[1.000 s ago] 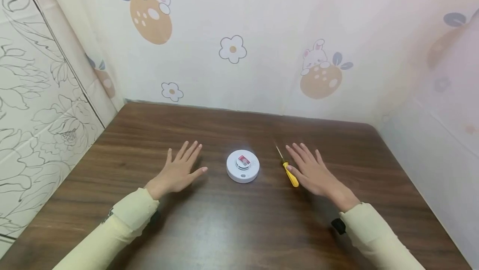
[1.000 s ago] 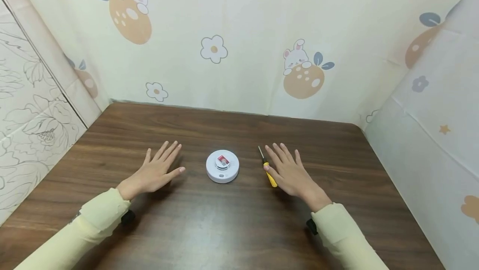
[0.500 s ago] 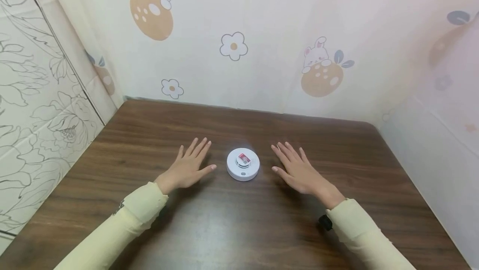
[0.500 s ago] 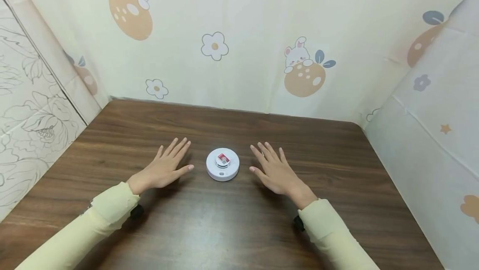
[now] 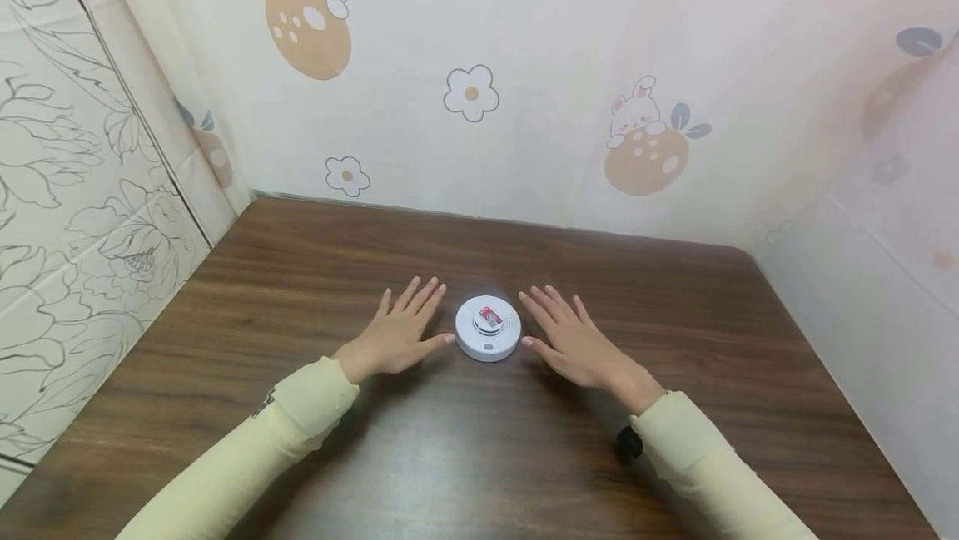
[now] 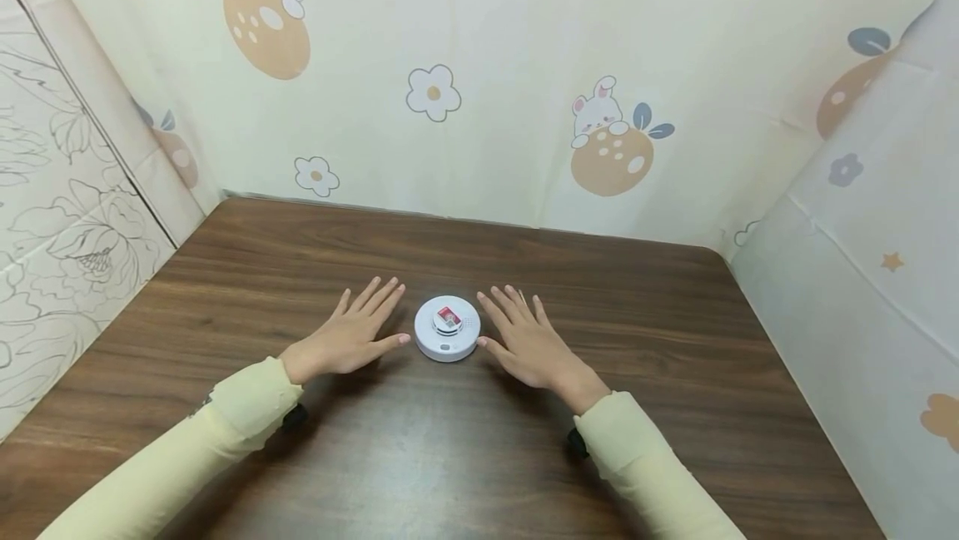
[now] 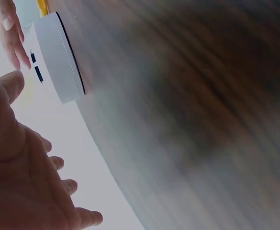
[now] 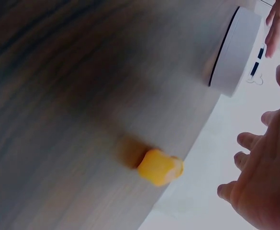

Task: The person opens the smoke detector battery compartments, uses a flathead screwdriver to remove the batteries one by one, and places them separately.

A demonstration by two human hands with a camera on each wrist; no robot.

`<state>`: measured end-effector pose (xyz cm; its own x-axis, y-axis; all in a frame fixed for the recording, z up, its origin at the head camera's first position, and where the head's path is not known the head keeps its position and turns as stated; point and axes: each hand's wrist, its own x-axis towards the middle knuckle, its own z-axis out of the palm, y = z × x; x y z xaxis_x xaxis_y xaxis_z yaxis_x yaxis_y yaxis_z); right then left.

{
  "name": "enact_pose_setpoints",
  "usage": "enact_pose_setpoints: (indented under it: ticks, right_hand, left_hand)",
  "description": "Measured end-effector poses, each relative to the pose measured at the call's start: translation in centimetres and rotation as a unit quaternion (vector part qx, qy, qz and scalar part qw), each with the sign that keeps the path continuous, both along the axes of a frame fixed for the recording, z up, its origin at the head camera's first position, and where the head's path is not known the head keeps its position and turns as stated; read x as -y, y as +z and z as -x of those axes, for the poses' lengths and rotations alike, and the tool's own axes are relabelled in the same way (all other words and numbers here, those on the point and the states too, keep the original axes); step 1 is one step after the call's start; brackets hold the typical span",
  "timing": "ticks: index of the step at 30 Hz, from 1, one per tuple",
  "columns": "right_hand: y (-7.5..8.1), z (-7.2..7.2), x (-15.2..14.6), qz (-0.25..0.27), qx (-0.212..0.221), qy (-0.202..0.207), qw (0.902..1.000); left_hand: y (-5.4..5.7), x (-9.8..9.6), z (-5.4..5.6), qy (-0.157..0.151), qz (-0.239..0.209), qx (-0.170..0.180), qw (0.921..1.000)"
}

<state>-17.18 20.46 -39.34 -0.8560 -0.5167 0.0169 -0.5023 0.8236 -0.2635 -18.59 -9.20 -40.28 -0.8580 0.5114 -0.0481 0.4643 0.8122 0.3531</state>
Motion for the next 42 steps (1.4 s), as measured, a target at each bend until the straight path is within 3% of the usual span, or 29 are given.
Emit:
enact_pose_setpoints:
  ticks: [14,22,28,35,42]
  right_hand:
    - [-0.3,0.3,2.2,0.001,-0.002,0.026,0.9997]
    - [-0.5,0.4,3.0,0.031,0.037,0.039,0.9981]
    - [-0.7,0.4,3.4,0.073,0.093,0.045,0.9920]
    - [-0.7,0.4,3.7,0.109,0.145,0.037,0.9827]
    - [-0.8,0.6,4.0,0.112,0.144,0.034,0.9826]
  left_hand:
    - [-0.2,-1.8,0.3,-0.016,0.019,0.016,0.9996]
    - [-0.1,-2.8,0.5,-0.033,0.025,0.023,0.9989]
    - [-0.2,-3.6,0.6,-0.048,0.028,0.026,0.9981]
    - [0.0,-4.5,0.8,-0.063,-0.017,0.062,0.9959]
    - [0.2,-5.1,0.7,-0.062,-0.048,0.103,0.9916]
